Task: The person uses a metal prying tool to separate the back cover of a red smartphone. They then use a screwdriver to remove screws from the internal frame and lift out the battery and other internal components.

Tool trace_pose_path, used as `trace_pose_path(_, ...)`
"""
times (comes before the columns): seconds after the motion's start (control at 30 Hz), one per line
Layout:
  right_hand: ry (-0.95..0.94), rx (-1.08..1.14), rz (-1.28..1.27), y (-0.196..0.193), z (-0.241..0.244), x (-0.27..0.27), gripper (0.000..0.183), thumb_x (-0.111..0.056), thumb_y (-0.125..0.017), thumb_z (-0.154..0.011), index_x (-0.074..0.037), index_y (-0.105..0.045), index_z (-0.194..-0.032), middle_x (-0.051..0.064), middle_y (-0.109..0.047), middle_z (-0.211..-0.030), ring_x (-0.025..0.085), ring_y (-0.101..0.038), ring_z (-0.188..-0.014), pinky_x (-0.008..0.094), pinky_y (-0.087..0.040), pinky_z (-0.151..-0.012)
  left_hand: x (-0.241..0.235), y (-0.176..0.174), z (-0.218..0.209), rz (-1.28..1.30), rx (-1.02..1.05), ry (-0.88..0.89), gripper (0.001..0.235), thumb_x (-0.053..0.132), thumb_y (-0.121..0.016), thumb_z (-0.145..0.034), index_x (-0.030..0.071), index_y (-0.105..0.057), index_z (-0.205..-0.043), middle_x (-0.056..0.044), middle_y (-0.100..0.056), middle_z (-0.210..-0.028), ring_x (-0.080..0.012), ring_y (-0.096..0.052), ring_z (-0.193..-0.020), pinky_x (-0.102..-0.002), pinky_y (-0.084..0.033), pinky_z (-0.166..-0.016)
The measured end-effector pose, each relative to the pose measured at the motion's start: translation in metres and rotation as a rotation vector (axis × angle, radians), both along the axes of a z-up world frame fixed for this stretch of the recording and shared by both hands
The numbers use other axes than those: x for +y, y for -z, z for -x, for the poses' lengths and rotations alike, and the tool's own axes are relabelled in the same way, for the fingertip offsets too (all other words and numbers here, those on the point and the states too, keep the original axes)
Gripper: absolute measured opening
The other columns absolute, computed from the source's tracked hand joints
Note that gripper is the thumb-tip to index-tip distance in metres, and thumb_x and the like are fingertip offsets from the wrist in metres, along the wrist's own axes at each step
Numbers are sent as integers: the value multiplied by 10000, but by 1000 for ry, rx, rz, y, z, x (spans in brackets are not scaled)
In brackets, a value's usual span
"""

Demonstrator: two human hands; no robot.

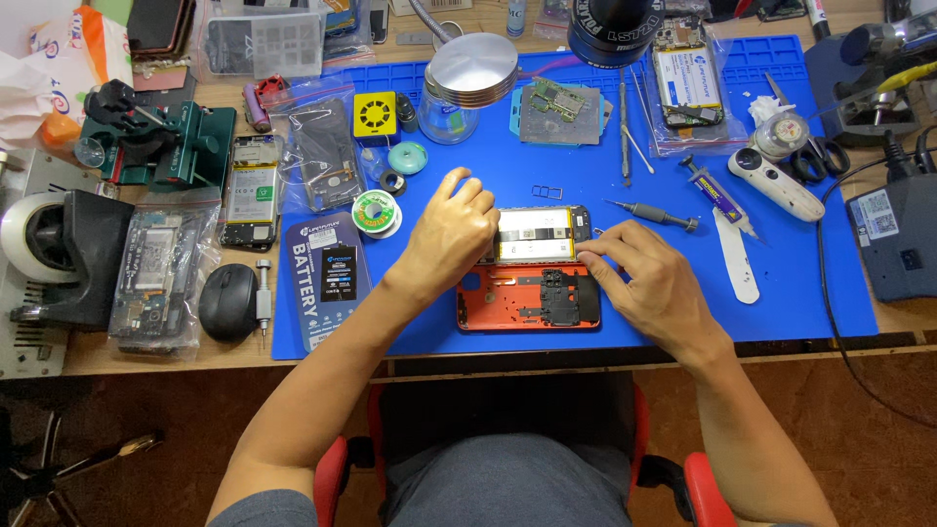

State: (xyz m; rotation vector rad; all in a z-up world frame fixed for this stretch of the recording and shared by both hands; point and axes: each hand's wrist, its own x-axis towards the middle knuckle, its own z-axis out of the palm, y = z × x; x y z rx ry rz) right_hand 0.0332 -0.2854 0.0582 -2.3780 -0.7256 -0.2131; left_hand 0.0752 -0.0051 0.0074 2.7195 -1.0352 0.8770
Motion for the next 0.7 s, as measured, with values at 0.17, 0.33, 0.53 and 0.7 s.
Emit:
trace_pose_path(0.17, -75, -15, 39, -8, -7, 18, 157, -215, -664, -1059, -109, -779, -1041, 59, -680, -935, 231, -661, -768, 378, -564, -681, 5, -3, -1, -6, 49, 14, 30, 17, -756, -782, 36, -774, -767, -114, -714, -760, -241, -668, -861, -453, -428, -1112)
trace_pose_path(0.33, -179, -92, 69, -12, -16, 39, 127, -180, -675, -1043, -87, -760, -1028, 75, -671, -945, 274, -669, -818, 405, -563, -702, 11, 2, -7, -30, 78, 29, 51, 38, -755, -794, 65, -796, -783, -92, -713, -759, -227, -660, -851, -448, -440, -1103)
trace_pose_path(0.53, -267, -206, 187, -6, -34, 49, 87, -137, -671, -1027, -106, -752, -1024, 31, -671, -953, 217, -670, -866, 355, -553, -750, 9, -18, -6, -88, 47, 62, 65, 41, -773, -817, 71, -794, -763, -88, -732, -751, -211, -669, -845, -385, -472, -1043)
trace_pose_path(0.7, -304, -235, 241, -5, -41, 49, 69, -127, -661, -1035, -108, -728, -1030, 38, -712, -999, 236, -710, -956, 367, -568, -807, 13, -31, -10, -243, 35, 125, 99, 52, -777, -863, 106, -792, -781, -73, -755, -730, -195, -688, -823, -364, -479, -1000)
